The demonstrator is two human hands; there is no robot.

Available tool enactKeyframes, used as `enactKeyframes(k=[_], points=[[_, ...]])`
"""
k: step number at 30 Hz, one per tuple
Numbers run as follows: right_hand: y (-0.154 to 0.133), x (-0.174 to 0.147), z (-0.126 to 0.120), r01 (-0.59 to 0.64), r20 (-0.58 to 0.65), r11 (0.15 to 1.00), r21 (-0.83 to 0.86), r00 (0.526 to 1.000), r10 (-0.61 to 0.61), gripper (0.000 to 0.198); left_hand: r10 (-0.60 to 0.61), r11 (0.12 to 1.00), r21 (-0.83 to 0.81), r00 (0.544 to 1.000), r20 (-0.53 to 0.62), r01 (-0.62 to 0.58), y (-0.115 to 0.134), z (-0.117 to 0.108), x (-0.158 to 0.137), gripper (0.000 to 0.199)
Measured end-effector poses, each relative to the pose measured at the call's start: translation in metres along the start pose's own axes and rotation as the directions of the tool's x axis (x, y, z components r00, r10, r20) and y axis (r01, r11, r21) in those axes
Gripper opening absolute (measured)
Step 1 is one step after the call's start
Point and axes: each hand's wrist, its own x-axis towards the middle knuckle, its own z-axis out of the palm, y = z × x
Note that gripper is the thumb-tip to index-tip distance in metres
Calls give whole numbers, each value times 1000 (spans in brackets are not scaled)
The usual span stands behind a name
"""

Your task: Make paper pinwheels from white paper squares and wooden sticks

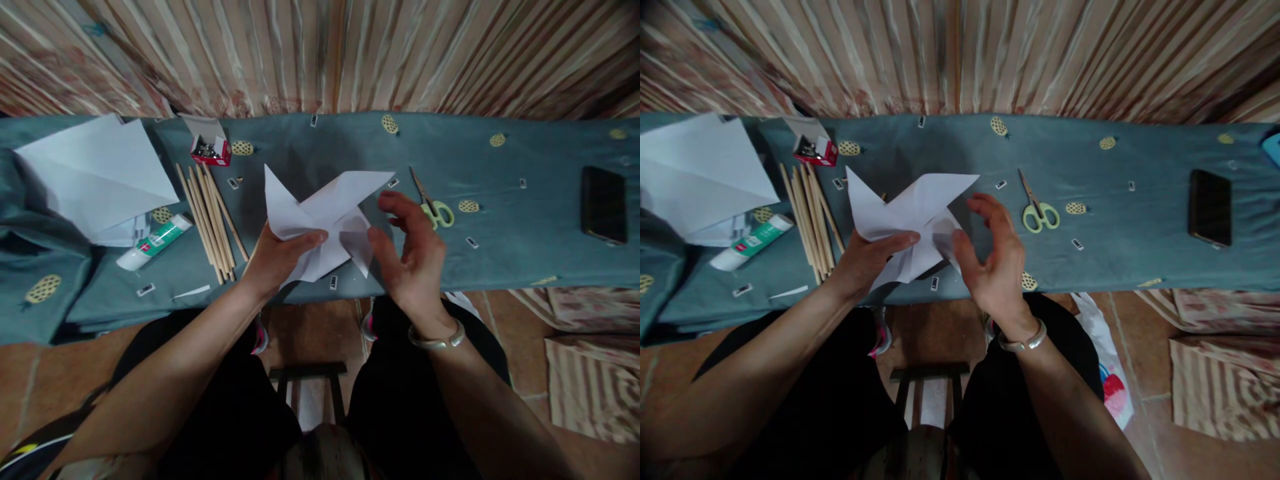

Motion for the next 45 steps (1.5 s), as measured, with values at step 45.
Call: enactKeyframes(k=[45], points=[[30, 8, 35, -449, 113, 789, 419, 888, 446, 23, 212, 961, -97, 915, -344, -259, 50, -55, 15, 39]])
